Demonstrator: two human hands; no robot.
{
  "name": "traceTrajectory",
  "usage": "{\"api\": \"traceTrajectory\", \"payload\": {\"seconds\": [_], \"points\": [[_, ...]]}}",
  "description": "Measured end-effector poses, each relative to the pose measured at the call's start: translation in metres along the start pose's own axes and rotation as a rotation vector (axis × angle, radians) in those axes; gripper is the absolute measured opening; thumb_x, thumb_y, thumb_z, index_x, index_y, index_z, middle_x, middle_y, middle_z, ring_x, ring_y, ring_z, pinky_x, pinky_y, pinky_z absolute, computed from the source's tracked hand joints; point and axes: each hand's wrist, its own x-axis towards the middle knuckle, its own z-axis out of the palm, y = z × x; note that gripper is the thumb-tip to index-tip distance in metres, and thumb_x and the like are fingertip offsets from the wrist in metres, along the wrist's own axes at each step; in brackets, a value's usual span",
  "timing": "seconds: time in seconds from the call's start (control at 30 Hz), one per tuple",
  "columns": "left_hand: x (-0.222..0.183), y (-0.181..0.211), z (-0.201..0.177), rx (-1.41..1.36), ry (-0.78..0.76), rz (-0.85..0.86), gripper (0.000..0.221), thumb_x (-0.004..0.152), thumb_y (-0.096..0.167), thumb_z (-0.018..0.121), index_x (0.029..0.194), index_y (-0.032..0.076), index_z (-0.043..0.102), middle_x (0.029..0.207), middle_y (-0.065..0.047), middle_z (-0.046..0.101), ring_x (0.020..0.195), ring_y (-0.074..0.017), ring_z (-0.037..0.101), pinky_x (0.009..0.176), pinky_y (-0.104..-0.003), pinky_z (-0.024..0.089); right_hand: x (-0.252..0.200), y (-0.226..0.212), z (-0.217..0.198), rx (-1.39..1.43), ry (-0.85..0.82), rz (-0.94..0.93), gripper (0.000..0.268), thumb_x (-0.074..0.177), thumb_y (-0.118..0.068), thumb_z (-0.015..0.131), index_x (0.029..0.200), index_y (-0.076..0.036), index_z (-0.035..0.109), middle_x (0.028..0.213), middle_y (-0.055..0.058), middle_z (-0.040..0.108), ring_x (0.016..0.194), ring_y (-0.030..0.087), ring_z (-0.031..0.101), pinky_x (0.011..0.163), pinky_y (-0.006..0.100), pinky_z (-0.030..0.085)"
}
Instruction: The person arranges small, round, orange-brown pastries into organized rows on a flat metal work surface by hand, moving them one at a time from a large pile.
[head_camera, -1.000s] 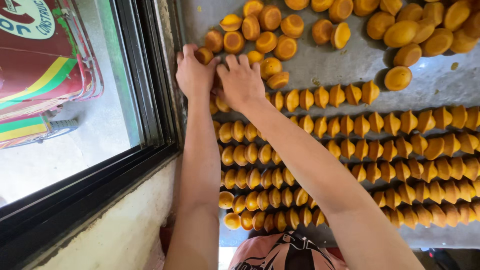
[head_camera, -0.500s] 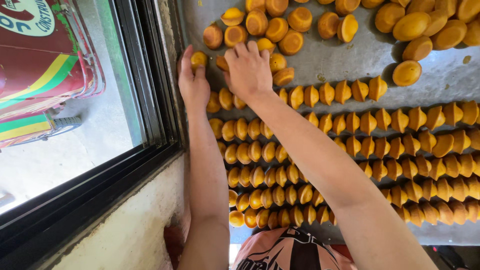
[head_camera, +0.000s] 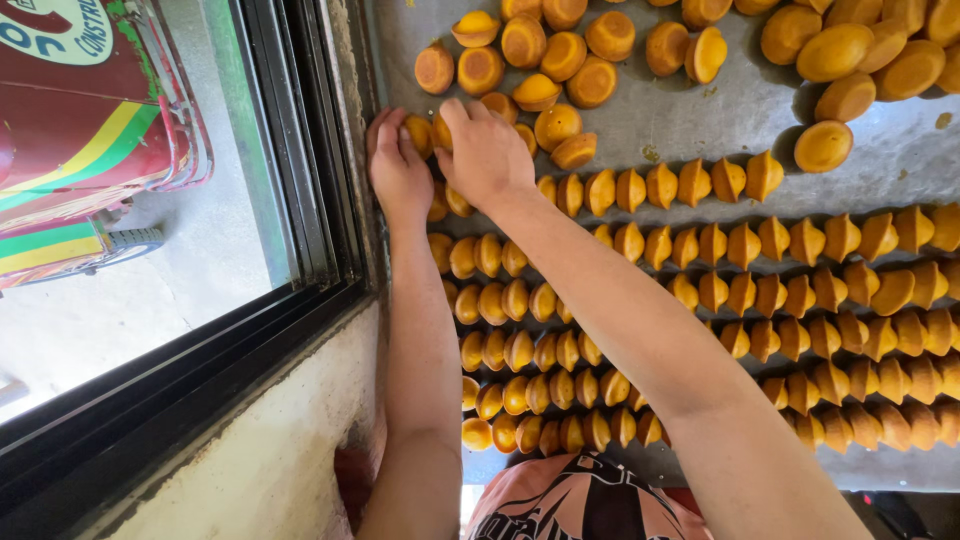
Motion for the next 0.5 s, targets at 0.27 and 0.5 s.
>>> {"api": "traceTrajectory", "payload": {"seconds": [0.27, 0.5], "points": [[-0.003, 0.027, -0.018, -0.091, 0.017, 0.036, 0.028, 0.108, 0.014, 0.055, 0.133, 0.004, 0.062, 0.14, -0.014, 0.063, 0.13, -0.035, 0.062, 0.11, -0.041, 0.049, -0.004, 0.024, -0.011, 0.054, 0.045, 0.014, 0.029, 0.096, -0.031, 0.077, 0.107, -0.009, 0.061, 0.11, 0.013, 0.067, 0.102, 0.038, 0.068, 0.084, 0.049, 0.055], [0.006, 0.1, -0.037, 0.008, -0.276, 0.257, 0.045, 0.094, 0.003, 0.07, 0.137, 0.012, 0.063, 0.144, -0.007, 0.059, 0.133, -0.0317, 0.054, 0.113, -0.042, 0.046, -0.021, 0.061, -0.051, -0.219, -0.005, -0.017, 0.048, 0.074, -0.032, 0.086, 0.106, -0.007, 0.061, 0.11, 0.015, 0.067, 0.103, 0.039, 0.064, 0.087, 0.05, 0.052]]}}
